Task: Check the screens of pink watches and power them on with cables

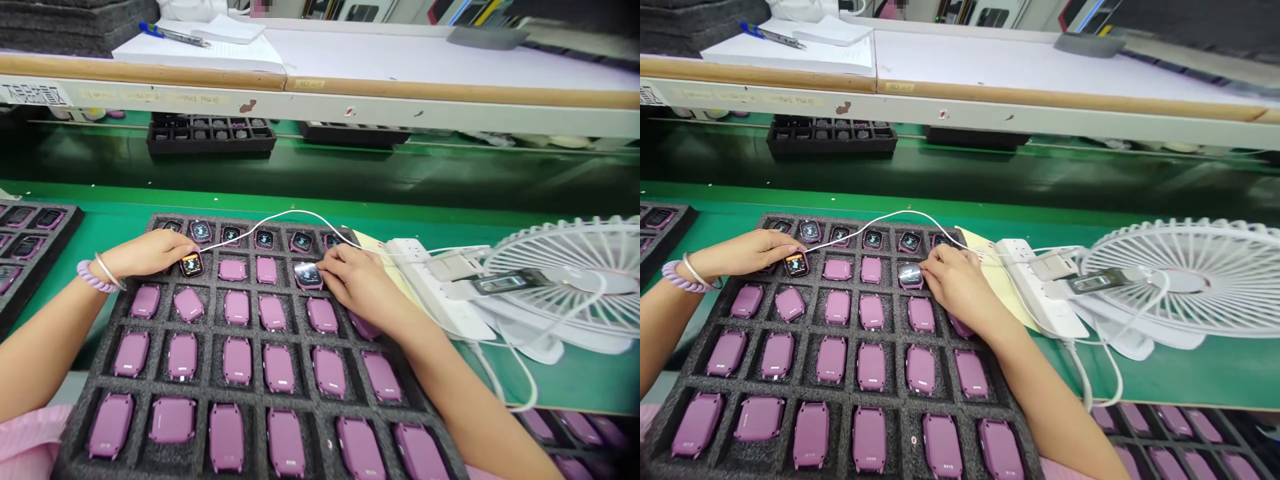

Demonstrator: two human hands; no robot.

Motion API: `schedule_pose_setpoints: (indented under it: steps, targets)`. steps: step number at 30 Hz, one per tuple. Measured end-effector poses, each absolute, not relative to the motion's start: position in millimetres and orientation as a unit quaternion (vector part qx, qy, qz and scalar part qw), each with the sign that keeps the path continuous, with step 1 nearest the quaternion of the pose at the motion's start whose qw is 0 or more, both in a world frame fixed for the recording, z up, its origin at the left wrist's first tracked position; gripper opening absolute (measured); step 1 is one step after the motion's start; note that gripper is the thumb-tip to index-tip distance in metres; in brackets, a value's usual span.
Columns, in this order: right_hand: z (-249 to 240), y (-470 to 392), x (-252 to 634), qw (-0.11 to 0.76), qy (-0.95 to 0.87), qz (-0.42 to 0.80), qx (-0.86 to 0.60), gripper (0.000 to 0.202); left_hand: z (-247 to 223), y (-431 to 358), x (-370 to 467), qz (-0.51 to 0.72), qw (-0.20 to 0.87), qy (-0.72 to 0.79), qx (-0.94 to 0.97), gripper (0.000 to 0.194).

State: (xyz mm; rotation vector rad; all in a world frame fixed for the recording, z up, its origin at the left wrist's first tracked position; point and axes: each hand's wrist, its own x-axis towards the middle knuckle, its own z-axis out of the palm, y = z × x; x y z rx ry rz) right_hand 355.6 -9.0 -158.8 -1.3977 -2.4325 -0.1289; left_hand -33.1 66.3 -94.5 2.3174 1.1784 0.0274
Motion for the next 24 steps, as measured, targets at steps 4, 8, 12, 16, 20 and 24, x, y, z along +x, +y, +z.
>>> schedule_pose_setpoints:
  steps: [4, 8, 12, 16, 20, 24]
  targets:
    - [-160.4, -10.5, 356.6, 0.171, -0.850, -0.039, -0.497, 0.025, -93.7, 66.6, -32.7, 0.022, 0.298, 0.444, 0.845, 0.049]
    - [-160.7, -9.3, 356.7, 0.182, -0.842, -0.035, -0.506, 0.028, -87.3, 60.4, -25.8, 0.120, 0.261, 0.540, 0.791, 0.038]
    - [-159.6, -8.4, 357.1, 0.189, -0.837, -0.028, -0.513, 0.029, -85.6, 43.7, 3.2, 0.202, 0.292, 0.530, 0.770, 0.024]
    - [-157.2, -9.4, 358.8, 0.222, -0.826, -0.033, -0.517, 0.028, -94.3, 28.6, 41.2, 0.158, 0.256, 0.467, 0.831, 0.010]
    - [-156.0, -9.9, 361.2, 0.239, -0.823, -0.004, -0.515, 0.027, -100.8, 26.6, 56.2, 0.121, 0.260, 0.497, 0.819, 0.009]
    - [-157.0, -8.6, 363.1, 0.246, -0.829, 0.021, -0.503, 0.025, -104.1, 27.1, 50.5, 0.127, 0.246, 0.505, 0.818, 0.007]
